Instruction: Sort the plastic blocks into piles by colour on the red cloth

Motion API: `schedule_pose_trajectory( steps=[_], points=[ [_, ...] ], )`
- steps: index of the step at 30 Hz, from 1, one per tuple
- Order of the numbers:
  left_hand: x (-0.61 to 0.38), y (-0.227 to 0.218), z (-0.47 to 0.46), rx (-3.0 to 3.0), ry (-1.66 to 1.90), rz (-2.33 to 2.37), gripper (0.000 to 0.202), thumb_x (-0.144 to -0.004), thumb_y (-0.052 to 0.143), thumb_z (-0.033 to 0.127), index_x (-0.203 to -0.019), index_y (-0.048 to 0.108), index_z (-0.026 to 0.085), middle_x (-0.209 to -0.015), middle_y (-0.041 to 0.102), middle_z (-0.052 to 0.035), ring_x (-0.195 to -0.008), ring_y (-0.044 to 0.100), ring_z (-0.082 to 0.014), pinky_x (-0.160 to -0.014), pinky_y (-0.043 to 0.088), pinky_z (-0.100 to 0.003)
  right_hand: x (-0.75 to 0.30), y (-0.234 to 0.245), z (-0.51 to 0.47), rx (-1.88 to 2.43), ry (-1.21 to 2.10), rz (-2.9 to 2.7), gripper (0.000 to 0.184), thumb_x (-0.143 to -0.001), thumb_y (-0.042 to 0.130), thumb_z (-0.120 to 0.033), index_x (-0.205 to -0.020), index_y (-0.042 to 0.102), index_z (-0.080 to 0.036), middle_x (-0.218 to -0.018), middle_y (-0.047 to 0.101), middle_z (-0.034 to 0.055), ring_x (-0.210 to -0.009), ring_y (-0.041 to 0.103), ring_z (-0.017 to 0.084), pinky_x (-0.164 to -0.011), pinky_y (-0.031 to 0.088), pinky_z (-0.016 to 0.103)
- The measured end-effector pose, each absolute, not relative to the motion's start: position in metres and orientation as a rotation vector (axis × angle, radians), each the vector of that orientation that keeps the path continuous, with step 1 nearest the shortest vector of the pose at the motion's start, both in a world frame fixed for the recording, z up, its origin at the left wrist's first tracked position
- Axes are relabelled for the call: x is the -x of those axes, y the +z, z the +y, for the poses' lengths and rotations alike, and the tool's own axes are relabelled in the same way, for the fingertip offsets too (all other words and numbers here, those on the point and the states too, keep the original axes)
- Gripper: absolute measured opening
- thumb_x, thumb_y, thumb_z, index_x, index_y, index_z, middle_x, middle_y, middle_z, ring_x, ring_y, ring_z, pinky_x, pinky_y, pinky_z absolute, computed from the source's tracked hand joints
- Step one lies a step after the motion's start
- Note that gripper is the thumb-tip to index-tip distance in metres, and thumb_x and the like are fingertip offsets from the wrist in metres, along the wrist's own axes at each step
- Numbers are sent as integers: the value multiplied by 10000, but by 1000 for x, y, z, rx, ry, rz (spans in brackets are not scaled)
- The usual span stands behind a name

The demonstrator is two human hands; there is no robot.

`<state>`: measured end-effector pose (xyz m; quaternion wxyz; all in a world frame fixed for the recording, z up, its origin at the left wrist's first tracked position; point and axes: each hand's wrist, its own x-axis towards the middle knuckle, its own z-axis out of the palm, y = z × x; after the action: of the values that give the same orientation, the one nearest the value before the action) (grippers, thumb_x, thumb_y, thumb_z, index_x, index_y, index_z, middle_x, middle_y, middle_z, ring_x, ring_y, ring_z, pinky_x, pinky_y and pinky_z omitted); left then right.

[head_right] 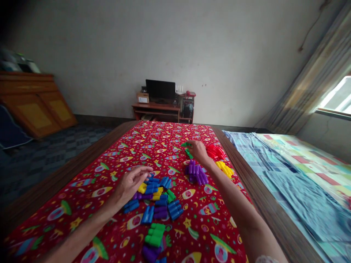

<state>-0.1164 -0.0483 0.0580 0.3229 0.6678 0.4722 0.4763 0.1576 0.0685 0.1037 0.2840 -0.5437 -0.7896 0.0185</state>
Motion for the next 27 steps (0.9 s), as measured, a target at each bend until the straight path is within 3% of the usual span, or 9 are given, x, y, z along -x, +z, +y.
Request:
schedule_pose_trajectory(
  steps=[4, 7, 13, 16, 19, 23, 25, 27],
  points=[
    [115, 60, -51, -1876, 1195, 1198, 283, -867, 484, 368, -919, 690, 181, -977, 714, -77, -795, 692, -188, -687, 592, -282, -185, 94, 92, 1847, -78, -2044, 239, -869, 514, -179, -972, 729, -160, -835, 720, 99, -725, 624, 175, -603, 338, 232],
    [115, 59, -51, -1929, 1178, 1164, 278, -871, 470, 335, -922, 693, 178, -985, 714, -88, -796, 688, -187, -672, 586, -274, -190, 82, 88, 1875, -96, -2154, 233, -896, 508, -231, -967, 718, -158, -845, 718, 102, -736, 624, 173, -596, 324, 230],
    [120, 59, -47, -2069, 1153, 1148, 272, -893, 439, 285, -911, 689, 178, -968, 720, -80, -782, 684, -172, -714, 573, -271, -196, 87, 69, 1682, -138, -2189, 337, -941, 413, -283, -792, 674, -132, -630, 619, 58, -550, 488, 129, -536, 261, 250],
    [121, 63, -47, -2217, 1131, 1103, 262, -904, 433, 238, -894, 688, 180, -947, 722, -72, -864, 684, -179, -796, 556, -276, -194, 100, 51, 1443, -61, -2197, 370, -941, 396, -298, -709, 635, -137, -548, 532, 12, -500, 395, 101, -512, 235, 241],
    [118, 69, -53, -2395, 1086, 1002, 234, -914, 447, 185, -934, 680, 186, -975, 716, -62, -941, 664, -177, -879, 523, -290, -178, 106, 13, 1176, 139, -2253, 379, -947, 423, -346, -714, 634, -134, -586, 548, 3, -524, 401, 86, -512, 254, 216],
    [106, 74, -69, -2648, 867, 811, 133, -916, 542, 185, -960, 667, 194, -972, 700, -48, -981, 624, -189, -920, 487, -322, -148, 100, -53, 957, 405, -2570, 297, -927, 486, -246, -683, 620, -143, -548, 515, -26, -491, 345, 64, -495, 245, 207],
    [103, 71, -79, -2770, 679, 815, 47, -887, 624, 225, -904, 663, 203, -926, 692, -32, -955, 617, -198, -916, 479, -341, -139, 88, -75, 964, 360, -2648, 269, -916, 493, -191, -675, 608, -152, -547, 512, -27, -481, 346, 64, -491, 251, 210],
    [105, 61, -88, -2874, 609, 885, 60, -874, 653, 261, -903, 653, 209, -957, 690, -31, -984, 610, -213, -938, 469, -369, -137, 71, -83, 980, 233, -2616, 171, -903, 521, -188, -779, 637, -163, -665, 592, 10, -554, 460, 85, -527, 321, 205]
  ],
)
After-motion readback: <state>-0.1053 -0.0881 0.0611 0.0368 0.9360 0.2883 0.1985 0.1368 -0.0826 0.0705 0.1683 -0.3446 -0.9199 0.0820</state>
